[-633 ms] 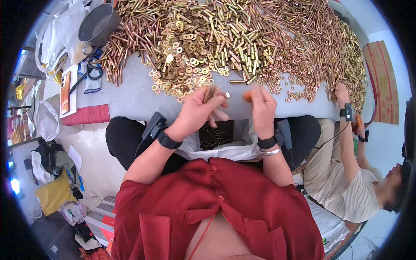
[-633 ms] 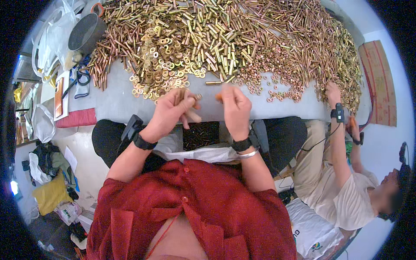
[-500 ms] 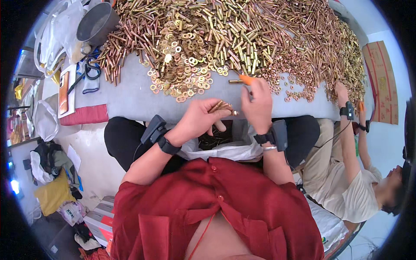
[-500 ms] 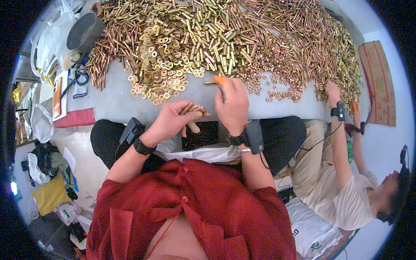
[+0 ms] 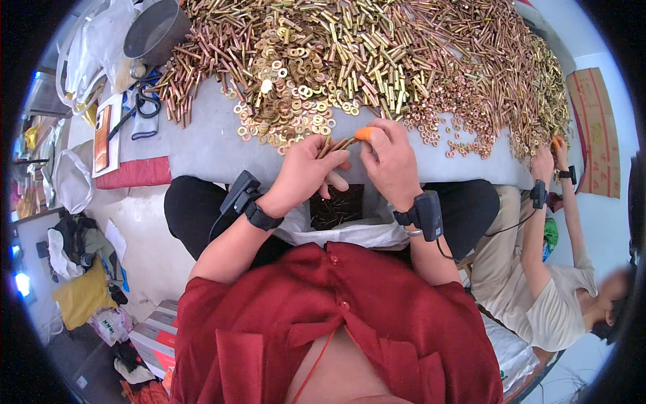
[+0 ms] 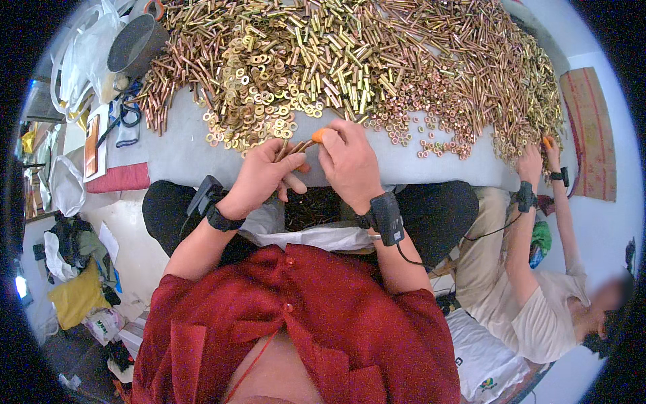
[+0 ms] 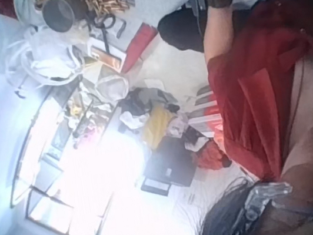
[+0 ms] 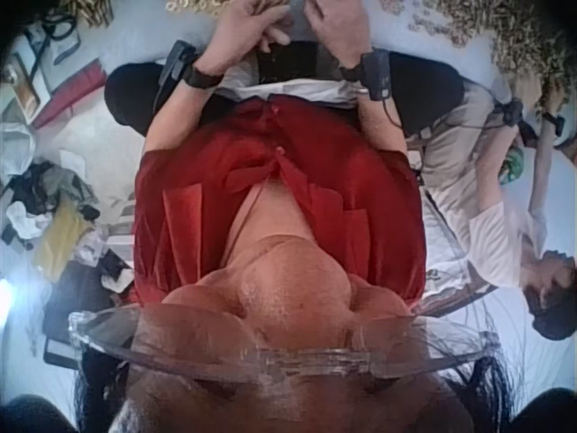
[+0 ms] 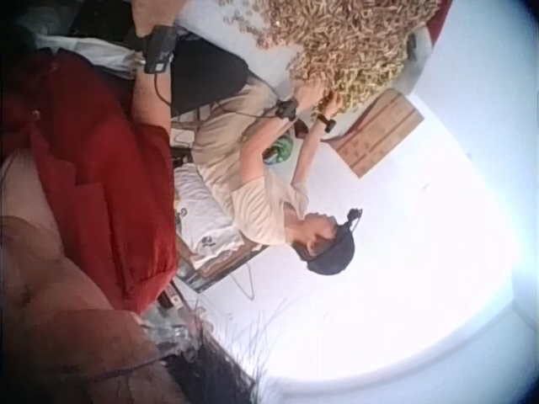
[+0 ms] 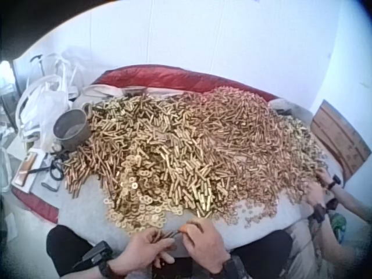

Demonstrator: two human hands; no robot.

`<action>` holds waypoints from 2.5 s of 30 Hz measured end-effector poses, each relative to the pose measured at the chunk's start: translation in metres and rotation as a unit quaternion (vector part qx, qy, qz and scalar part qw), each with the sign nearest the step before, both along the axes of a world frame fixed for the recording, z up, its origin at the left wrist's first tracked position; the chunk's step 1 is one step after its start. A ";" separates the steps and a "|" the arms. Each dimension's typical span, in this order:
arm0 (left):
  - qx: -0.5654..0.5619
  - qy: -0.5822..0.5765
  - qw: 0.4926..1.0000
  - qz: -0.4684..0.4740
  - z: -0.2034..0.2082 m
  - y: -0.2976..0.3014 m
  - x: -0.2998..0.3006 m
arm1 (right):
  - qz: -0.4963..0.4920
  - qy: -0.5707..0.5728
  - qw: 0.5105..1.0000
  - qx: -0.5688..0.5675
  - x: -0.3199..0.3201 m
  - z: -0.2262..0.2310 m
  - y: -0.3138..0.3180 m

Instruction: Manually assembling washers onto metal bolts from a large pile.

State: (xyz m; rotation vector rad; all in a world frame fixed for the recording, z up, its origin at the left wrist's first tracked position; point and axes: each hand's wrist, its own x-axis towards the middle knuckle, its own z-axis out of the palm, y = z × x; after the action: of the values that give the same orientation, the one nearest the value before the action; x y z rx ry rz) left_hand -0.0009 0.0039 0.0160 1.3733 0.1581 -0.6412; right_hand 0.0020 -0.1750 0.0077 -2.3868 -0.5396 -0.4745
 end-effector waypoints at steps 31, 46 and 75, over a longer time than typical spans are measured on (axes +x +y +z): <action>-0.087 -0.005 0.996 0.024 -0.007 0.002 0.002 | -0.089 0.030 0.995 -0.039 0.006 -0.012 0.007; -0.107 0.004 0.994 -0.018 -0.010 -0.002 0.000 | -0.049 0.011 0.987 0.156 -0.017 -0.009 0.023; -0.055 -0.060 0.997 -0.008 -0.013 -0.010 -0.004 | -0.087 0.271 0.894 0.347 -0.019 0.011 0.019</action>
State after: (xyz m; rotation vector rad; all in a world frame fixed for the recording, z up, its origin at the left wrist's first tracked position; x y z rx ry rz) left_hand -0.0048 -0.0061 0.0029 1.3031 0.0151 -0.5703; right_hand -0.0165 -0.1564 0.0183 -1.7497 0.1026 -0.0331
